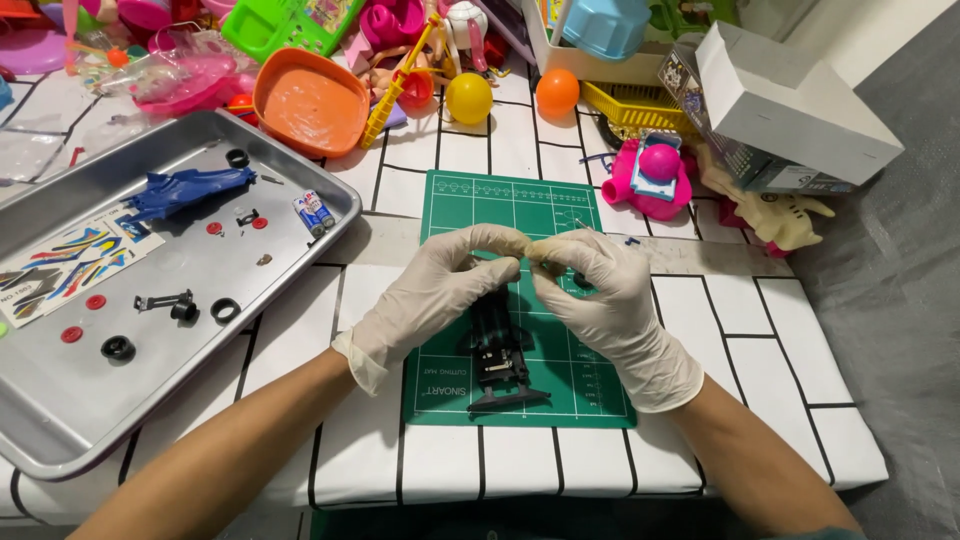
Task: Assembling a miniature toy car by precisely placing gears, shafts, and other internal components into the plastic chassis.
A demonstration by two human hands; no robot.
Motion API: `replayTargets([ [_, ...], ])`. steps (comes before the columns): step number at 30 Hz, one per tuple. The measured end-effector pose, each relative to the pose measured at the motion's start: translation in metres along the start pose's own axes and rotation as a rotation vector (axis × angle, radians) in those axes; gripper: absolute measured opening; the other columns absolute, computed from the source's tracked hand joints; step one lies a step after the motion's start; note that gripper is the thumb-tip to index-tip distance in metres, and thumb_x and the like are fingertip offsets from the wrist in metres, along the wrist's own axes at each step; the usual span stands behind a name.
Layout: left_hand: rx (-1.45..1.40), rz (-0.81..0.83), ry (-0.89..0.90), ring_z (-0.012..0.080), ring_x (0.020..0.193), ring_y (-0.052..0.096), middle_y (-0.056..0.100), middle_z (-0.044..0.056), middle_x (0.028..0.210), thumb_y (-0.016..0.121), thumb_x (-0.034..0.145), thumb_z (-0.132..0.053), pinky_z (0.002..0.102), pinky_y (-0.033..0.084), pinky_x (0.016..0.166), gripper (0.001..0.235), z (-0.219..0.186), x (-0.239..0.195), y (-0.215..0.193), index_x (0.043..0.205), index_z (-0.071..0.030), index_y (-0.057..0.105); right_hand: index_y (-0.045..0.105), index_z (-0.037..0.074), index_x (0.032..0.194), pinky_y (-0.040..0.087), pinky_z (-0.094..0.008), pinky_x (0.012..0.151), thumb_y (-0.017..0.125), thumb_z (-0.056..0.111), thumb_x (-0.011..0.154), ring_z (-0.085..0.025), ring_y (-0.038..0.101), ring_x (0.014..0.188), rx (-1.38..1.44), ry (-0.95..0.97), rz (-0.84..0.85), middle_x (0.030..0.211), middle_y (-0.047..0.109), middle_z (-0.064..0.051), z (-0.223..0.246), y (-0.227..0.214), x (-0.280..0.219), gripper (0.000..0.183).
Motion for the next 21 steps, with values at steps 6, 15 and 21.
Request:
replayTargets([
  [6, -0.178, 0.015, -0.086, 0.0244, 0.098, 0.077, 0.076, 0.015, 0.112, 0.059, 0.099, -0.012, 0.035, 0.064, 0.086, 0.026, 0.003, 0.004, -0.004, 0.120, -0.009, 0.072, 0.077, 0.002, 0.097, 0.056, -0.026, 0.069, 0.083, -0.001, 0.086, -0.015, 0.069, 0.070, 0.098, 0.176, 0.005, 0.085, 0.074, -0.008, 0.002, 0.002, 0.000, 0.013],
  [15, -0.266, -0.063, -0.026, 0.0214, 0.090, 0.077, 0.077, 0.018, 0.106, 0.073, 0.092, -0.012, 0.032, 0.065, 0.082, 0.034, 0.003, 0.007, -0.007, 0.124, -0.002, 0.068, 0.079, 0.004, 0.098, 0.057, -0.025, 0.074, 0.084, -0.002, 0.084, -0.013, 0.071, 0.072, 0.136, 0.298, -0.006, 0.084, 0.076, -0.009, 0.009, 0.000, 0.007, 0.016],
  [21, -0.229, -0.107, -0.002, 0.0193, 0.089, 0.076, 0.078, 0.014, 0.105, 0.076, 0.089, -0.012, 0.033, 0.066, 0.083, 0.031, 0.001, 0.006, -0.004, 0.119, -0.004, 0.073, 0.080, 0.005, 0.096, 0.057, -0.026, 0.075, 0.084, -0.002, 0.083, -0.012, 0.070, 0.074, 0.236, 0.410, -0.005, 0.084, 0.076, -0.009, 0.006, -0.004, 0.006, 0.016],
])
Point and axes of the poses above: each hand's wrist, its own x-axis towards the middle knuckle, its own y-axis out of the palm, z = x × y, the point moved 1 cm from there along x, towards the middle knuckle
